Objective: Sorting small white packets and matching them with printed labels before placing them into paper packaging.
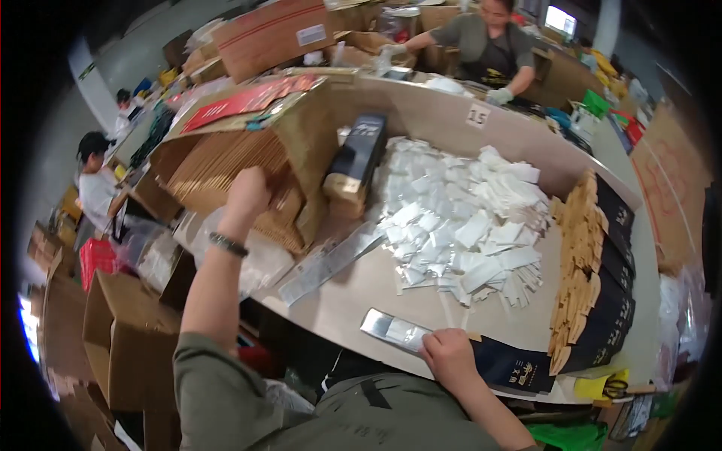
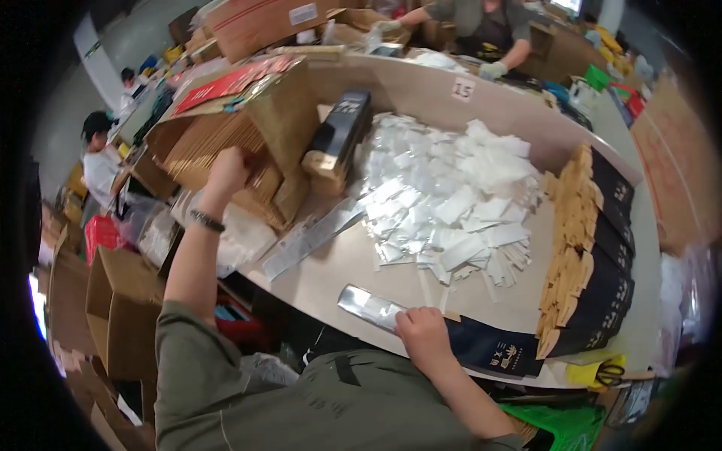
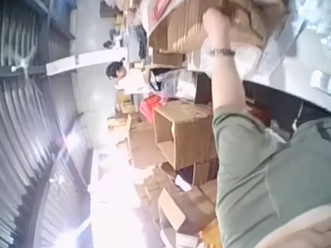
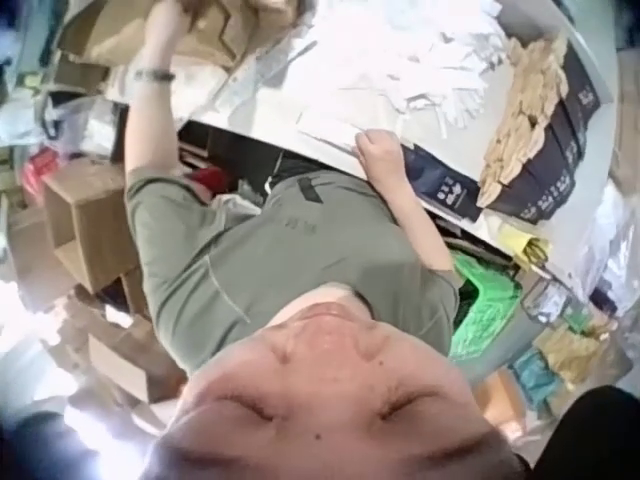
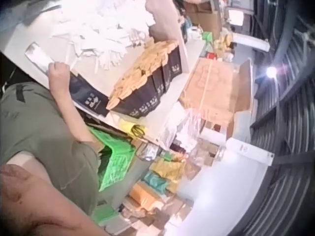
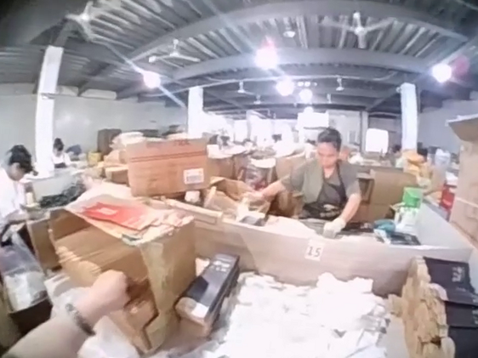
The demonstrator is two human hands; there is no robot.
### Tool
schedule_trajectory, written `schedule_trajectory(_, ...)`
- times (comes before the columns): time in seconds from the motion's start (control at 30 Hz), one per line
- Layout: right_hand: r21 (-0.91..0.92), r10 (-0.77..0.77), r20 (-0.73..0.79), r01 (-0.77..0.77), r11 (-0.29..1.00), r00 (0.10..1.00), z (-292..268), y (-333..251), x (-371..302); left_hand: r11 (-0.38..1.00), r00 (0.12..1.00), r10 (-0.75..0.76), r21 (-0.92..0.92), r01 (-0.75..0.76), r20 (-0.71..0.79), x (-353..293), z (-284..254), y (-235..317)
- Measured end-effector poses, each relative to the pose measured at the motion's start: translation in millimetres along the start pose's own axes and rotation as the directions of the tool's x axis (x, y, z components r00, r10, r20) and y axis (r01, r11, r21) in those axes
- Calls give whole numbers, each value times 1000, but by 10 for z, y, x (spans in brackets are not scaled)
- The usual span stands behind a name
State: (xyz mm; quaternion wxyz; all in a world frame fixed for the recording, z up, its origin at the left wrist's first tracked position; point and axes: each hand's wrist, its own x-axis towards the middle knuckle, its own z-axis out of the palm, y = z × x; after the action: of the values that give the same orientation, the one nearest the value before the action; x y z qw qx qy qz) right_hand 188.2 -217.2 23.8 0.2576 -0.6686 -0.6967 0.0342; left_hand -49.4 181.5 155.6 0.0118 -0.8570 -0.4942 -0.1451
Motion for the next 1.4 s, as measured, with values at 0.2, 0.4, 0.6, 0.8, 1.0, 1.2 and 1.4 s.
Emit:
schedule_trajectory(0.2, -39, 31, 56, -29, 999, 998, -58, 38, 44, 945, 990, 138, 296, -140, 26, 145, -40, 78)
schedule_trajectory(0.4, 112, 267, -24, -262, 958, 963, -19, 102, -19, 782, 957, -168, -623, -15, -235, -794, 89, -304)
schedule_trajectory(0.6, 252, 299, 24, -295, 921, 954, -44, 111, -35, 481, 810, 347, -831, 280, 473, -1977, 770, 641)
schedule_trajectory(0.8, 152, 232, 11, -231, 961, 973, -297, 123, -230, 611, 698, 306, -696, 377, 648, -1751, 1025, 746)
schedule_trajectory(1.0, 115, 145, 61, -151, 982, 988, -238, 191, -315, 495, 785, 564, -866, -73, 256, -2035, 1114, 1994)
schedule_trajectory(1.2, 22, 169, 68, -171, 985, 983, -305, 147, -234, 593, 953, 91, -785, 180, 287, -2107, 1306, 1845)
schedule_trajectory(1.4, 48, 168, 87, -172, 984, 982, -226, 171, -312, 396, 713, 521, -873, 285, 469, -2225, 940, 2408)
